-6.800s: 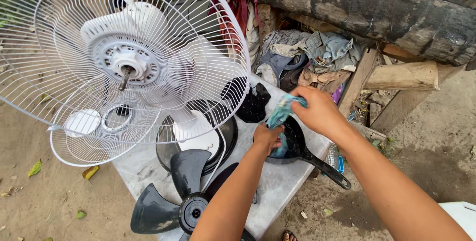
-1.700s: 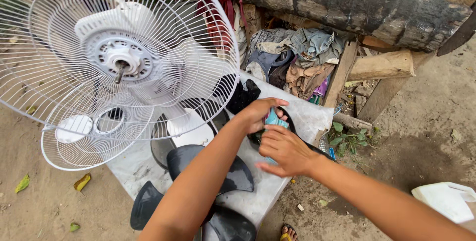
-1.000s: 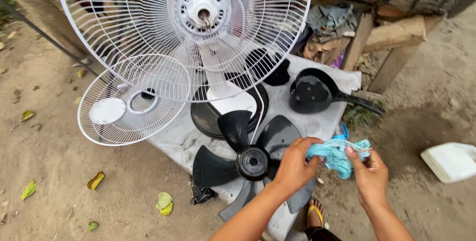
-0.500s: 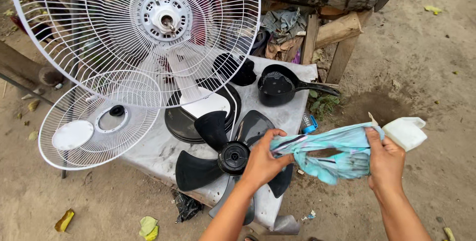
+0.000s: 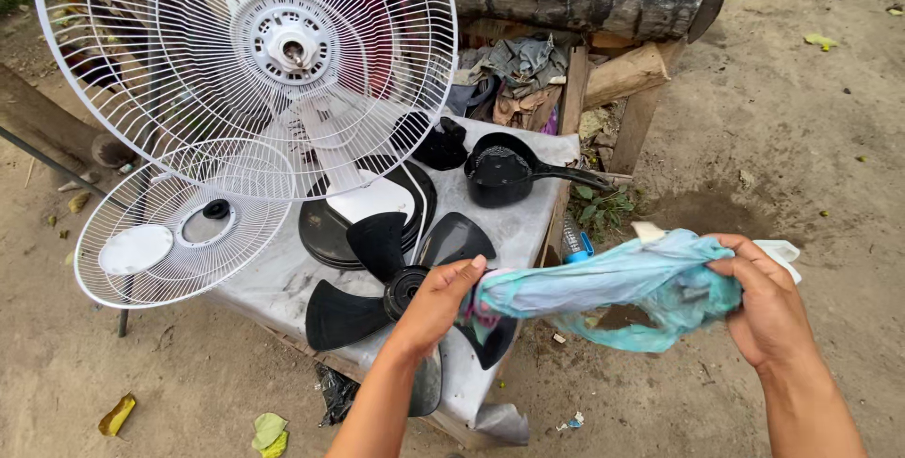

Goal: The person wipes individual fan blades with a damp cloth, turning the blade assembly over to clean both sides.

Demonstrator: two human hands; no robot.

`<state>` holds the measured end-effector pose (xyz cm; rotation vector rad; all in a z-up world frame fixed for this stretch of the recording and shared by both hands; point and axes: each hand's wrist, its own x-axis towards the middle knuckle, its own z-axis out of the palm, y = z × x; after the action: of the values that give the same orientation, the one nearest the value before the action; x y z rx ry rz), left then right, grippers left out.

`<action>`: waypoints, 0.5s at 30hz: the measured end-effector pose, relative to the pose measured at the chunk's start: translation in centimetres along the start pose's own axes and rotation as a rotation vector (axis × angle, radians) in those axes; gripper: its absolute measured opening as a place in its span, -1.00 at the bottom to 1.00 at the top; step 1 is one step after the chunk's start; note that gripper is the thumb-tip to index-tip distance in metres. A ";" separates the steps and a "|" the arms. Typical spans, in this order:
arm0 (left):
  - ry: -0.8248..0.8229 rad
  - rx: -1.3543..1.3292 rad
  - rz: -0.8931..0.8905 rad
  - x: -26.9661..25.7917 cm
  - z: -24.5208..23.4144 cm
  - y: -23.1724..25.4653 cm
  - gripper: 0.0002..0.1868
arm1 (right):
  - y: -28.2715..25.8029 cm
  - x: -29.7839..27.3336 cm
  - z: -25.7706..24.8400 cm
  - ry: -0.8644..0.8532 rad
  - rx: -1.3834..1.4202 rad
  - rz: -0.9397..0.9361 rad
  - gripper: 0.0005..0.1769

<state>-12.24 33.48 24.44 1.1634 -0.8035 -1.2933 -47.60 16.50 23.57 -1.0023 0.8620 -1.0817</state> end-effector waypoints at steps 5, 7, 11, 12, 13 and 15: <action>0.085 0.691 0.083 -1.0 4.2 -0.5 -0.83 | 1.0 -1.5 0.5 0.257 -0.247 -0.438 -0.80; 0.282 0.788 0.190 -1.0 6.0 -1.2 -0.80 | 1.5 -4.0 1.6 0.335 -0.215 -0.706 -0.86; 0.150 0.078 0.050 -0.5 8.2 -1.1 -0.41 | 3.0 -7.8 2.5 0.257 -0.693 -0.875 -0.83; 0.067 0.031 0.083 -0.4 8.7 -0.9 -0.38 | 3.7 -8.0 2.2 0.064 -0.679 -0.799 -0.81; -0.015 -0.015 0.117 -0.4 9.2 -0.5 -0.34 | 4.7 -7.9 1.8 -0.127 -0.661 -0.722 -0.79; -0.181 0.029 0.201 -0.9 10.1 0.3 -0.26 | 7.1 -7.6 1.1 -0.497 -0.503 -0.172 -0.85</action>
<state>-21.79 32.34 27.59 0.9701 -1.0481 -1.2338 -46.46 25.12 17.84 -1.7059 0.6517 -0.7088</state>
